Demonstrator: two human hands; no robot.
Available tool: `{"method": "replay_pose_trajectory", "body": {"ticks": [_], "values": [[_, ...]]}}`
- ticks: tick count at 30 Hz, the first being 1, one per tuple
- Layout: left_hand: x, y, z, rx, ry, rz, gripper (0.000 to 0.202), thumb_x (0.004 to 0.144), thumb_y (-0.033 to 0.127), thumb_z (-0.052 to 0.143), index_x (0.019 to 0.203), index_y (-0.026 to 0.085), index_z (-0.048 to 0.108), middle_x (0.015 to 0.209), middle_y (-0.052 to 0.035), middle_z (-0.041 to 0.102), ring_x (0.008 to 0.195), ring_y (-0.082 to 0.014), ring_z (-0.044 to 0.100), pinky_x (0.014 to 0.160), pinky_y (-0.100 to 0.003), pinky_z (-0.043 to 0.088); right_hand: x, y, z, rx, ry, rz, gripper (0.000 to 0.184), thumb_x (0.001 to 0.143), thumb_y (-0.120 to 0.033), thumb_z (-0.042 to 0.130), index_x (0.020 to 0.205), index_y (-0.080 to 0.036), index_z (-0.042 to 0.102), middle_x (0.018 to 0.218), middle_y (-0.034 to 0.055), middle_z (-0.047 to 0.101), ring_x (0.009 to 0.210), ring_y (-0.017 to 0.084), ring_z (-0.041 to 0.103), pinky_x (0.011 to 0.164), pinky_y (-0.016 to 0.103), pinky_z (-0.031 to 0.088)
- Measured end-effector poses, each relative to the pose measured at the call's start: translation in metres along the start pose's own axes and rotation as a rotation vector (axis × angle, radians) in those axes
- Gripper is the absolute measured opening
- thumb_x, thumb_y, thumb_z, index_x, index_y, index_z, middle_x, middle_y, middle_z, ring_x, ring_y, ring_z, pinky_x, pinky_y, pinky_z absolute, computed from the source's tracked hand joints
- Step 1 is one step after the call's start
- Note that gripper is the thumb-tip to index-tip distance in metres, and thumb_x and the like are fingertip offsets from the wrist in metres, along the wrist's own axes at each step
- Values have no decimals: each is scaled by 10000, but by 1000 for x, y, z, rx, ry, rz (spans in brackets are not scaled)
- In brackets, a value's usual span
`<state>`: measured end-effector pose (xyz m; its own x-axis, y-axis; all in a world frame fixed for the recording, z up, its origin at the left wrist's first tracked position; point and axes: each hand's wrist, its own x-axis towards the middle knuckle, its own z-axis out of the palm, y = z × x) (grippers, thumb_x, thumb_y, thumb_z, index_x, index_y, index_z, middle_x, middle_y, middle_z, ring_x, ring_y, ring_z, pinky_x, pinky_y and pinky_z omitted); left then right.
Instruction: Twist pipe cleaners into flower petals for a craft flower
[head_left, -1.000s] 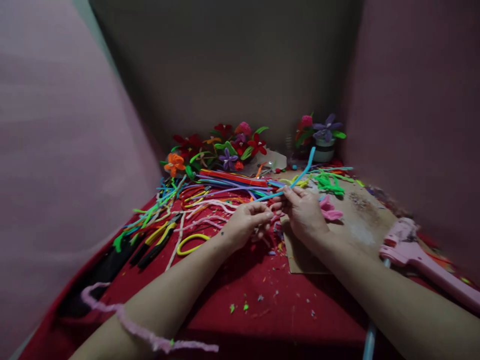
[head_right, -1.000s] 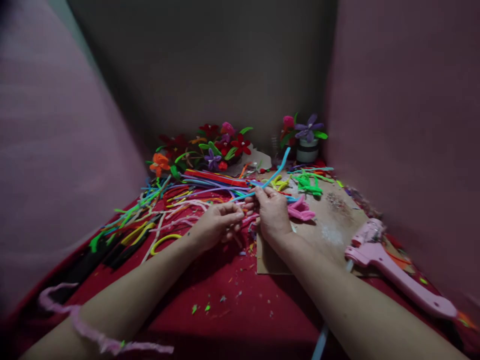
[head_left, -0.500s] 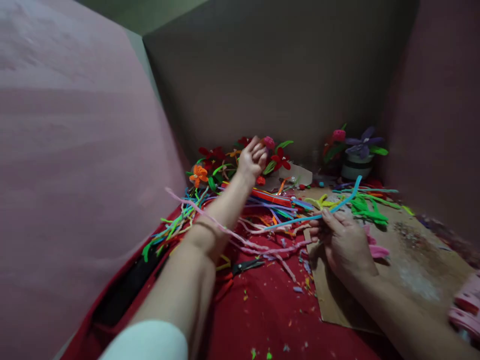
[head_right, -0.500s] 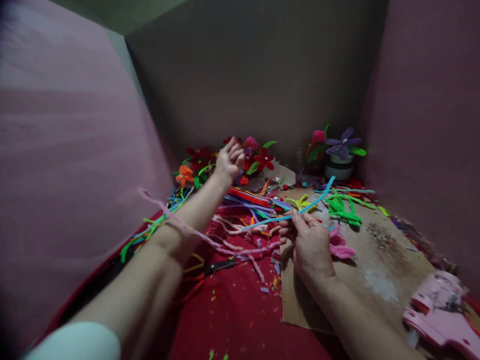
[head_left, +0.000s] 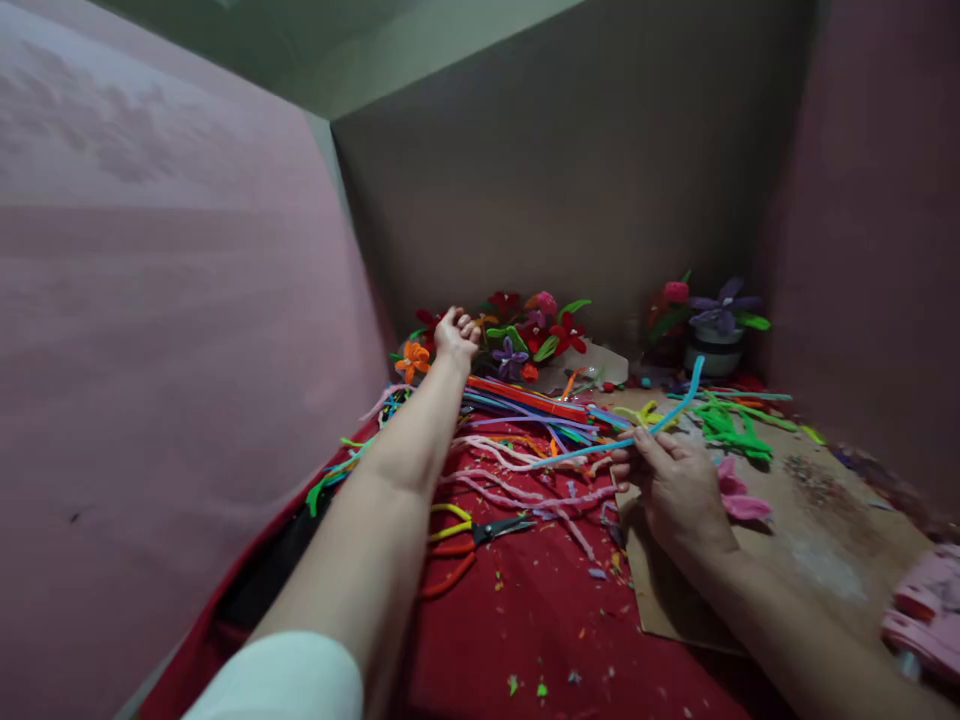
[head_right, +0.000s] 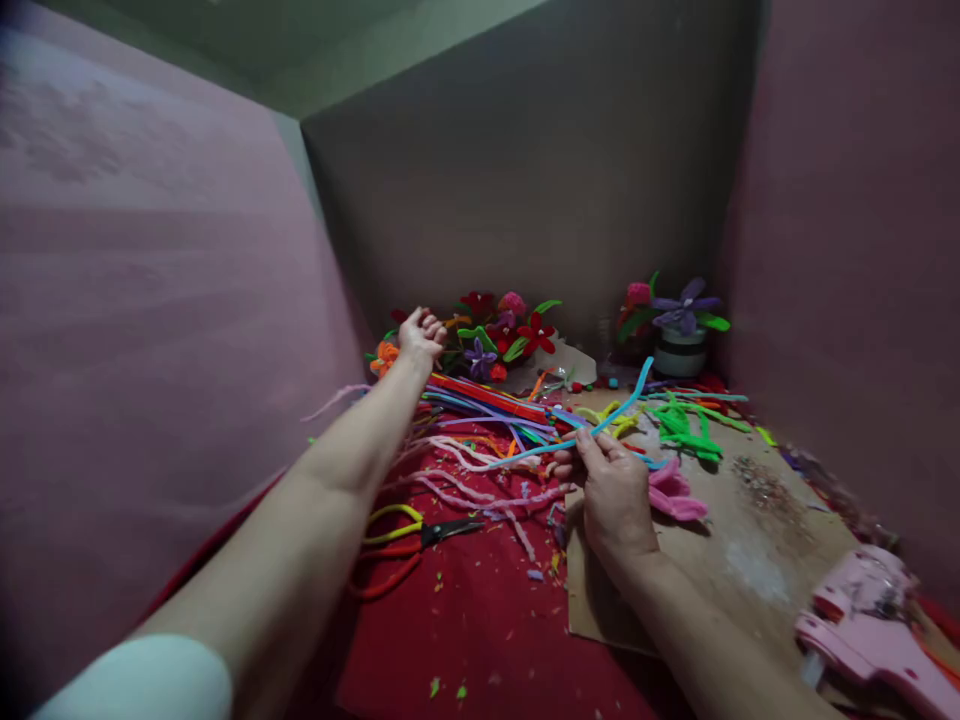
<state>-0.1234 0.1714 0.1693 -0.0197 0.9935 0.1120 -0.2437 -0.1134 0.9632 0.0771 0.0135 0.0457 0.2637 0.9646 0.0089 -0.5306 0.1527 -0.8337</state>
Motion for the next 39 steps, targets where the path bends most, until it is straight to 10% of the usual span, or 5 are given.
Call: {"method": "replay_pose_trajectory", "body": {"ticks": [5,8,15,25,39], "values": [[-16,-22,28,-19,-78,-16,315,861,318,499,1134,163,524,1138,-84,550,958,-181,563,807,-384,491,3,2,-3,13,-9,-17,277,575,-336,734,703,-141,584,507,-3,598,408,116,560,366,206,449],[-44,-32,47,0,-168,-85,74,784,175,586,794,103,601,599,14,536,427,-31,429,414,-165,345,6,1,-4,59,-35,-6,251,583,-310,738,691,-146,583,524,-1,608,413,116,560,380,220,464],[-165,-52,37,415,-769,-382,261,636,370,724,722,139,639,465,30,510,334,-36,361,334,-181,191,8,-3,-2,117,-114,97,165,633,-257,697,698,-144,596,536,12,600,428,122,554,387,237,463],[-164,-116,42,-96,-180,-164,326,673,401,676,821,122,595,576,22,563,370,-30,412,345,-152,307,-6,10,1,-75,-183,153,290,540,-305,764,705,-109,629,541,-9,597,411,64,470,378,172,337],[-171,-102,29,178,-309,-85,231,708,347,647,715,117,624,452,14,538,364,-67,470,369,-159,345,-12,12,3,-480,-479,224,223,734,-346,541,642,-143,552,488,-8,575,310,58,411,280,149,265]]}}
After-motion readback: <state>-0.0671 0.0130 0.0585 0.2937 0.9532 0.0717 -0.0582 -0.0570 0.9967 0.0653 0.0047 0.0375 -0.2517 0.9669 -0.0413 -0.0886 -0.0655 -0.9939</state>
